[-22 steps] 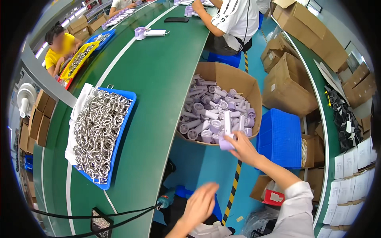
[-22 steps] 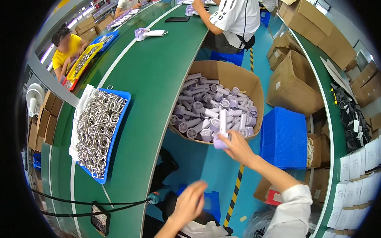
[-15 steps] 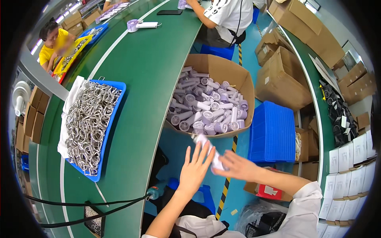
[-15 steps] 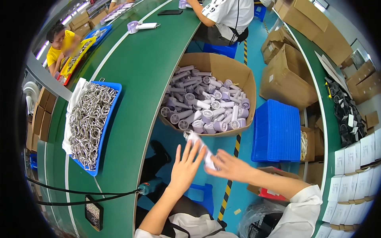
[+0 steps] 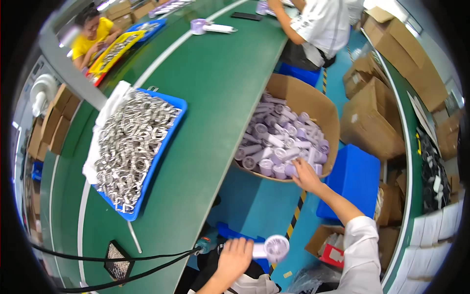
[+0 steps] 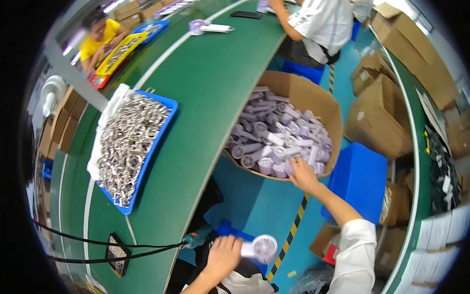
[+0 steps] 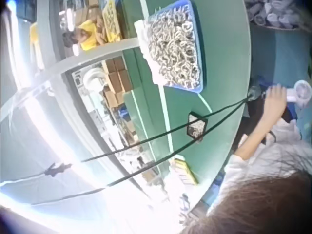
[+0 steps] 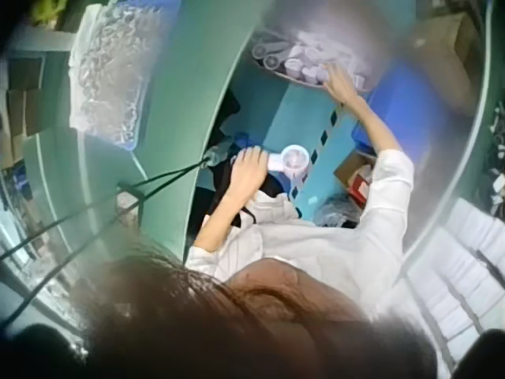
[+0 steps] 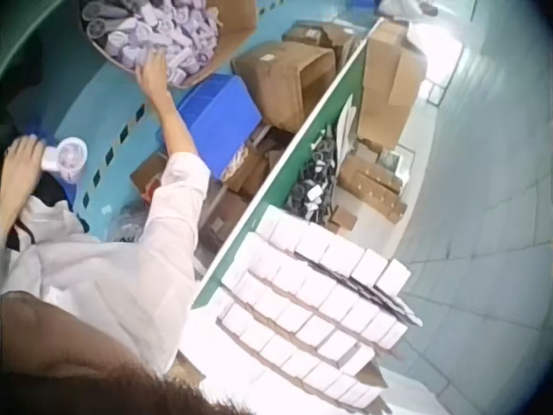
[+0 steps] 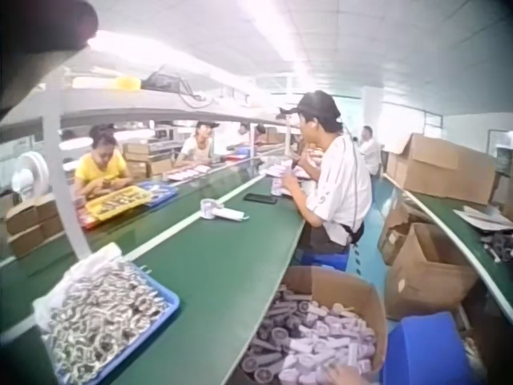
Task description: The person arranges handheld fan bodies on a yellow tray and workbench, attaches metal clips to the bottom of the fans by hand, and picks up an electric screwdriver.
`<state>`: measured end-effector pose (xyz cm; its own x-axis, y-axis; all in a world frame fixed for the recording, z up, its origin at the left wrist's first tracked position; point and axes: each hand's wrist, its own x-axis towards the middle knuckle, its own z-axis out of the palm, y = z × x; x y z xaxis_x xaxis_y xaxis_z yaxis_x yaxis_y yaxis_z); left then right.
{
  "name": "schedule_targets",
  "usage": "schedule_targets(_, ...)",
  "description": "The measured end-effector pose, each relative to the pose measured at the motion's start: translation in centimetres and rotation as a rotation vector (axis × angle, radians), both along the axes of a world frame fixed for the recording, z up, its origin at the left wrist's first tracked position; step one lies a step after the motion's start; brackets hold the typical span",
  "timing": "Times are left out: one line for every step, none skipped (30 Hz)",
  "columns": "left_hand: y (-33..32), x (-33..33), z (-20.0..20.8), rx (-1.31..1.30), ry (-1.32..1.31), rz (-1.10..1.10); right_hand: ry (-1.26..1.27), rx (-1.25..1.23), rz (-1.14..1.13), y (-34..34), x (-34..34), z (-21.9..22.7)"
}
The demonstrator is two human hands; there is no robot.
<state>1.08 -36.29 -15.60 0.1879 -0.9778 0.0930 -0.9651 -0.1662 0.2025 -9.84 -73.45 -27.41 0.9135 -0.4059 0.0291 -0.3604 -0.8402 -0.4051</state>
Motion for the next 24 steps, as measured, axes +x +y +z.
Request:
schedule_targets(1.0, -0.3, 2.1, -0.014, 0.122, 0.032, -0.003, 0.034, -0.065, -1.5, 1.7, -2.8)
schedule_targets(2.4, -0.5, 2.7, 0.01, 0.189, 0.024, -0.01, 0.031, -0.143, -3.7, 2.7, -6.5)
schedule_targets(4.1, -1.3, 4.5, 0.143, 0.299, 0.067, -0.02, 0.028, -0.213, -5.9, 3.6, -9.7)
schedule_targets(5.7, -1.5, 4.6, 0.022, 0.285, 0.098, -0.055, 0.018, -0.254, -7.1, 5.5, -11.6)
schedule_targets(6.9, -1.4, 5.5, 0.012, 0.466, 0.183, -0.086, 0.001, -0.306, -8.1, 6.6, -13.1)
schedule_targets(8.1, -1.2, 7.0, -0.02, 0.434, 0.227, -0.156, -0.089, -0.352, -8.4, 7.5, -14.6)
schedule_targets(9.8, -1.5, 8.7, -0.016, 0.495, 0.332, -0.016, 0.006, -0.377, -8.3, 9.0, -15.6)
schedule_targets(11.3, -1.2, 9.6, -0.034, 0.569, 0.4, 0.09, -0.005, -0.442, -10.3, 8.9, -17.1)
schedule_targets(13.7, -1.8, 10.6, -0.021, 0.553, 0.483, 0.181, 0.016, -0.371, -7.4, 11.7, -17.9)
schedule_targets(15.7, -2.0, 10.9, -0.039, 0.554, 0.516, 0.159, -0.063, -0.397, -8.3, 11.7, -19.5)
schedule_targets(17.3, -2.7, 11.1, -0.004, 0.556, 0.611, 0.104, -0.192, -0.385, -9.2, 10.9, -21.2)
schedule_targets(18.7, -2.8, 10.8, -0.062, 0.478, 0.66, 0.1, -0.387, -0.374, -11.1, 10.6, -22.6)
schedule_targets(20.1, -3.8, 11.3, 0.065, 0.469, 0.765, 0.298, -0.301, -0.396, -11.5, 11.8, -23.3)
schedule_targets(20.6, -4.5, 13.1, 0.069, 0.438, 0.849, 0.373, -0.308, -0.311, -10.1, 12.8, -24.0)
schedule_targets(23.1, -1.4, 10.6, -0.236, 0.396, 0.695, 0.224, -0.541, -0.471, -21.8, 8.2, -24.1)
schedule_targets(22.7, -3.8, 12.8, -0.016, 0.289, 0.916, 0.267, -0.383, -0.23, -12.9, 11.5, -27.0)
schedule_targets(24.6, -3.1, 12.9, -0.049, 0.227, 0.961, 0.177, -0.362, -0.351, -17.2, 10.7, -26.7)
schedule_targets(26.4, -2.1, 13.1, -0.182, 0.279, 1.053, 0.218, -0.507, -0.22, -22.4, 9.4, -25.7)
schedule_targets(27.0, -2.5, 14.2, -0.303, 0.239, 1.187, 0.19, -0.387, -0.199, -20.1, 10.7, -26.9)
schedule_targets(28.0, -1.3, 14.5, -0.288, 0.188, 1.323, -0.076, -0.709, -0.189, -17.2, 10.6, -27.0)
schedule_targets(28.3, 0.3, 15.2, -0.35, 0.166, 1.412, -0.08, -0.685, -0.132, -15.2, 12.3, -26.4)
schedule_targets(28.8, 2.2, 15.7, -0.343, 0.219, 1.524, -0.06, -0.628, -0.091, -14.1, 13.0, -25.1)
schedule_targets(29.7, 3.5, 15.8, -0.375, 0.192, 1.539, -0.045, -0.569, -0.053, -13.0, 13.6, -23.8)
schedule_targets(31.0, 4.6, 15.4, -0.409, 0.166, 1.542, -0.03, -0.513, -0.025, -12.1, 13.6, -22.5)
